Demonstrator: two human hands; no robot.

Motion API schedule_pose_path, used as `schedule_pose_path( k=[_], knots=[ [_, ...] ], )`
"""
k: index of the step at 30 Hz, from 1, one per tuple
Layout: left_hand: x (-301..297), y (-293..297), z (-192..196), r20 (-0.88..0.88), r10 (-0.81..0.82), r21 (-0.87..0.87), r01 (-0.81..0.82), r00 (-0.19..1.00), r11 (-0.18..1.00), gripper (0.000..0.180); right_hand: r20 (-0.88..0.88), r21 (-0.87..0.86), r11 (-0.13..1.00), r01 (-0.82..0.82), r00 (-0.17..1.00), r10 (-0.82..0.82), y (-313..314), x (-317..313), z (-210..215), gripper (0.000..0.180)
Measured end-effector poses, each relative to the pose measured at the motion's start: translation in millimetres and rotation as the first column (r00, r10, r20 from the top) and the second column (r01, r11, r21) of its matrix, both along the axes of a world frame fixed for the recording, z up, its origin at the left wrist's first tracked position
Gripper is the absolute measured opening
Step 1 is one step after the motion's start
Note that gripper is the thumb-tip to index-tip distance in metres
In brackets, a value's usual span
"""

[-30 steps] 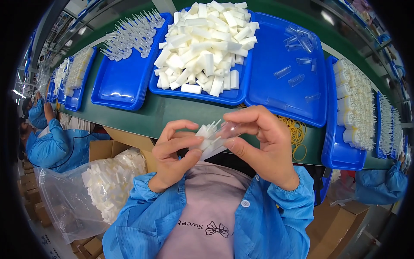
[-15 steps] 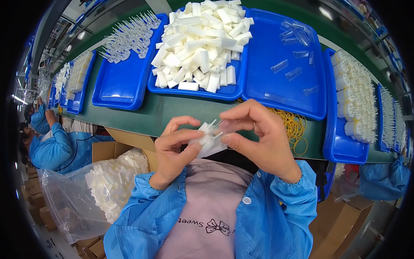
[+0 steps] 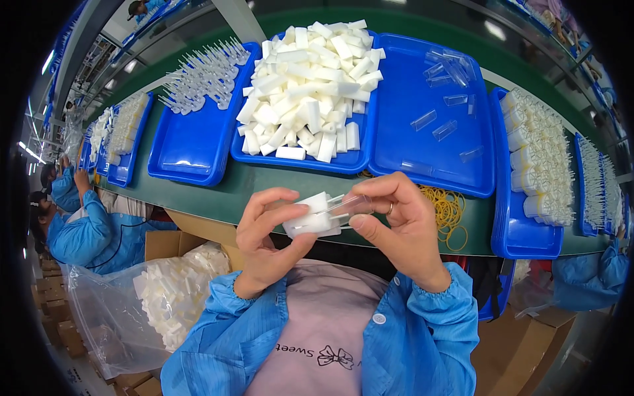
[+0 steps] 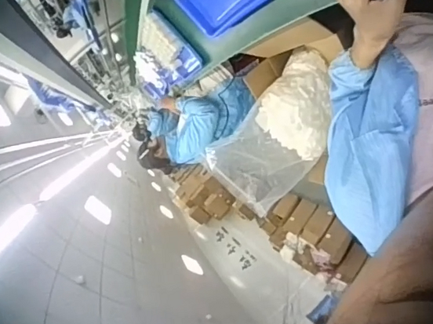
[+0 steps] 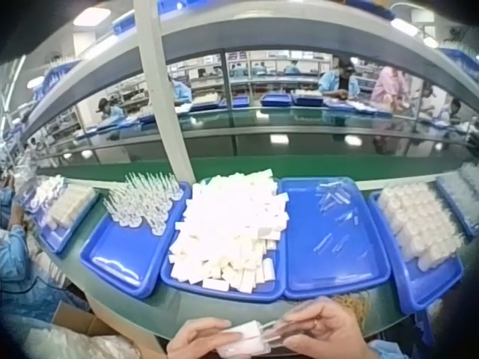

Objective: The person places plastic sleeves over foam-loaded pin bases, secures them with rubber bands, and sets the finished units onto a tray. The person then assembles new units by mounting foam blocks onto plastic pins of a base by hand.

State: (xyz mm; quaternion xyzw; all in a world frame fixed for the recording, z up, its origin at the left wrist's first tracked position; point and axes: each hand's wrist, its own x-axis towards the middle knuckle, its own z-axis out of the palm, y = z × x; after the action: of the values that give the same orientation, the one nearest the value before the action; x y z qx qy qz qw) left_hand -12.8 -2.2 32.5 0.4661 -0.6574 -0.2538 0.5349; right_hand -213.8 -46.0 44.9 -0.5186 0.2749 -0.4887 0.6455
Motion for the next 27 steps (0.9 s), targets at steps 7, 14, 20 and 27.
schedule_pose_path(
  k=[7, 14, 20, 27],
  knots=[
    [1, -9, 5, 0.111, 0.059, -0.161, -0.04, 0.992, 0.986, 0.035, -0.01, -0.005, 0.996, 0.087, 0.996, -0.087, 3, 8, 2, 0.029],
    [0, -12, 1, 0.033, 0.059, -0.124, -0.055, 0.998, 0.991, 0.033, 0.034, -0.064, 0.986, 0.157, 0.987, -0.155, 7, 13, -1, 0.029],
    [-5, -11, 1, 0.074, 0.094, -0.17, -0.08, 0.993, 0.982, 0.032, 0.085, 0.207, 0.97, 0.124, 0.986, -0.144, 8, 13, 1, 0.033],
    [-5, -9, -2, 0.081, 0.108, -0.162, -0.094, 0.991, 0.982, 0.032, 0.048, 0.108, 0.982, 0.154, 0.986, -0.16, 13, 13, -6, 0.029]
  ],
)
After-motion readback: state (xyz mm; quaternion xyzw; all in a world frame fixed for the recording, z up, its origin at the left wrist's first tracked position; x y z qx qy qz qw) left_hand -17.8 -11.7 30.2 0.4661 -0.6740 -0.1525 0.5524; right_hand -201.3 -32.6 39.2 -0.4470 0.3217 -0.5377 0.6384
